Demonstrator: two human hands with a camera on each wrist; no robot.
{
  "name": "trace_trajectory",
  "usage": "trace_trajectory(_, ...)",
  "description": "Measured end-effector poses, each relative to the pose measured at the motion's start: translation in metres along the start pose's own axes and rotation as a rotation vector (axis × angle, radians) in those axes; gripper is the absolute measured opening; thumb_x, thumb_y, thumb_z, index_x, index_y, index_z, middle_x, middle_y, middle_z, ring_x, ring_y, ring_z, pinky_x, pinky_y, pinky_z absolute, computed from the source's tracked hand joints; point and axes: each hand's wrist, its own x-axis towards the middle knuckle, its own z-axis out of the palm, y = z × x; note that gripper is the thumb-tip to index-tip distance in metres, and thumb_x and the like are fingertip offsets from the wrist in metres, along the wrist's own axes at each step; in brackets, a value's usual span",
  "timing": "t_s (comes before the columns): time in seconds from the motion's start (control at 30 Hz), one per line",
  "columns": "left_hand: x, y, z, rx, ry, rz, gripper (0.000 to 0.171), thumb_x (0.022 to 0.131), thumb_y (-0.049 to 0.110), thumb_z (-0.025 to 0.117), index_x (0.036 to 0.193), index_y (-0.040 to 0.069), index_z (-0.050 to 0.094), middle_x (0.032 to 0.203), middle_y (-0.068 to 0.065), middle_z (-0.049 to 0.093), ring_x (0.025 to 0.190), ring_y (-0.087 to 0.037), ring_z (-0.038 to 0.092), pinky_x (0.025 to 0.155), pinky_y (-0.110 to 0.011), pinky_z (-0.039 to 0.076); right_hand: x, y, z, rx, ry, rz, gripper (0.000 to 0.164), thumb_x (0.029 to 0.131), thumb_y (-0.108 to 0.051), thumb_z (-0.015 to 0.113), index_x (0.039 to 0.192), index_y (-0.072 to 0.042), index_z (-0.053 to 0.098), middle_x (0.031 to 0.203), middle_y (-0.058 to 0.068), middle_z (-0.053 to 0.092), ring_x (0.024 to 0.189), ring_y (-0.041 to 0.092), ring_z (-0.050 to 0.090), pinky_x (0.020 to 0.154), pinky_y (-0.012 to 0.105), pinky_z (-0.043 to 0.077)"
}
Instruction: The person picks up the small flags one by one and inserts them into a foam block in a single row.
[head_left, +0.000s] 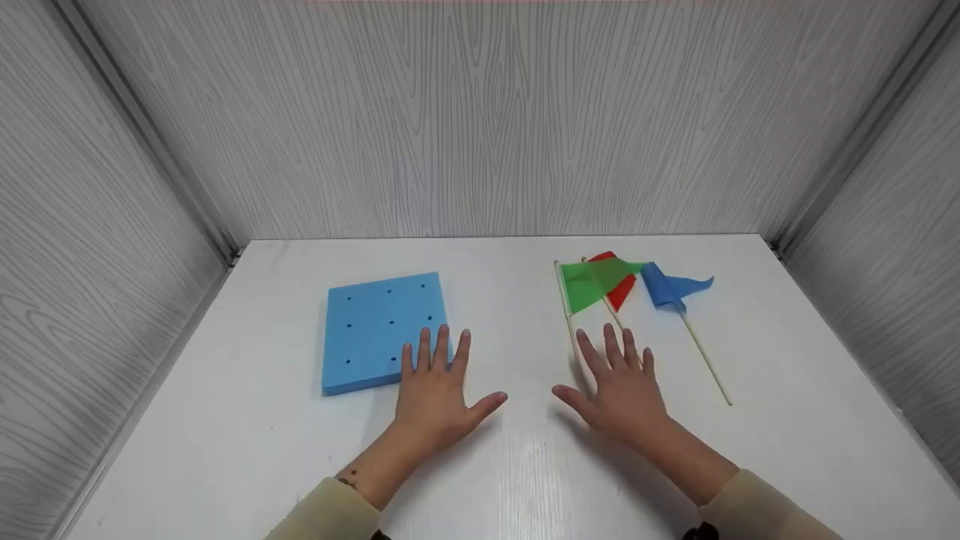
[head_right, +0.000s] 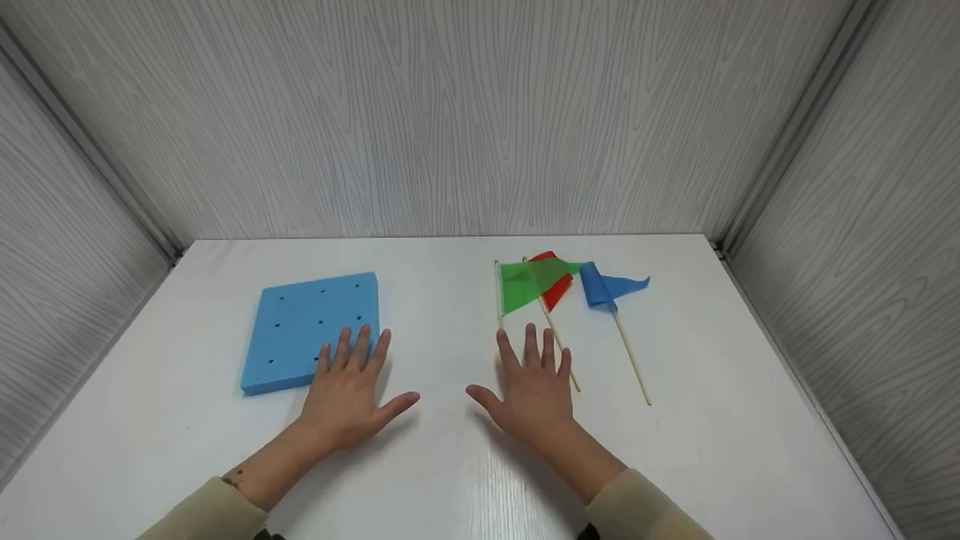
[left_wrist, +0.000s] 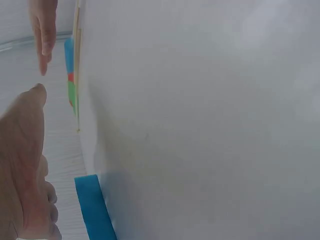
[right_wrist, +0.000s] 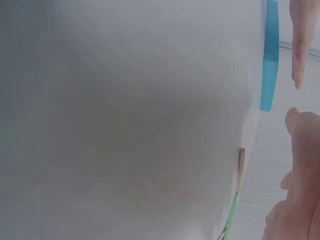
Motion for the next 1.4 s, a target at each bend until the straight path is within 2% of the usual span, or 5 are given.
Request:
trace_trajectory(0.4, -0.011, -0.046, -0.021, 0.049, 0.029, -0.032, 0.109, 0.094, 0.087, 0.04, 0.171, 0.013, 0.019, 0.175, -0.022, 0.016, 0.161, -0.047, 0.008, 0.126, -0.067, 0.007, 0.023, -0.051, 0.0, 0.027, -0.027, -0.049, 0.092, 0.1, -0.072, 0.052, 0.172, -0.023, 0.021, 0.176, 0.02, 0.011, 0.161, 0.045, 0.002, 0.125, 0.068, 0.007)
trace_trajectory(0.6, -0.015, -0.066, -0.026, 0.02, 0.032, -0.053, 0.108, 0.096, 0.084, 0.042, 0.171, 0.01, 0.021, 0.174, -0.025, 0.016, 0.16, -0.049, 0.008, 0.125, -0.068, 0.007, 0.035, -0.079, 0.005, 0.013, -0.034, -0.069, 0.089, 0.101, -0.073, 0.048, 0.172, -0.026, 0.022, 0.177, 0.017, 0.013, 0.162, 0.042, 0.003, 0.126, 0.065, 0.009)
trace_trajectory(0.9, -0.029, -0.1, -0.029, 0.023, 0.084, -0.073, 0.105, 0.096, 0.079, 0.05, 0.167, 0.004, 0.029, 0.17, -0.03, 0.024, 0.158, -0.053, 0.016, 0.123, -0.072, 0.011, 0.052, -0.111, 0.018, 0.029, -0.071, -0.135, 0.086, 0.103, -0.072, 0.044, 0.172, -0.027, 0.021, 0.177, 0.014, 0.013, 0.163, 0.039, 0.005, 0.126, 0.066, 0.011)
trace_trajectory(1.13, -0.048, -0.133, -0.025, 0.01, 0.056, -0.128, 0.106, 0.097, 0.079, 0.048, 0.167, 0.002, 0.027, 0.17, -0.033, 0.021, 0.157, -0.055, 0.015, 0.123, -0.073, 0.007, 0.06, -0.137, 0.028, 0.034, -0.147, -0.196, 0.083, 0.105, -0.07, 0.043, 0.172, -0.027, 0.021, 0.178, 0.012, 0.012, 0.163, 0.037, 0.004, 0.127, 0.064, 0.011)
trace_trajectory(1.4, -0.054, -0.151, -0.024, 0.008, 0.051, -0.139, 0.104, 0.098, 0.077, 0.05, 0.165, 0.0, 0.031, 0.166, -0.036, 0.026, 0.154, -0.057, 0.023, 0.121, -0.075, 0.011, 0.069, -0.152, 0.036, 0.004, -0.187, -0.232, 0.08, 0.106, -0.067, 0.044, 0.172, -0.026, 0.022, 0.178, 0.008, 0.013, 0.163, 0.033, 0.006, 0.128, 0.061, 0.011)
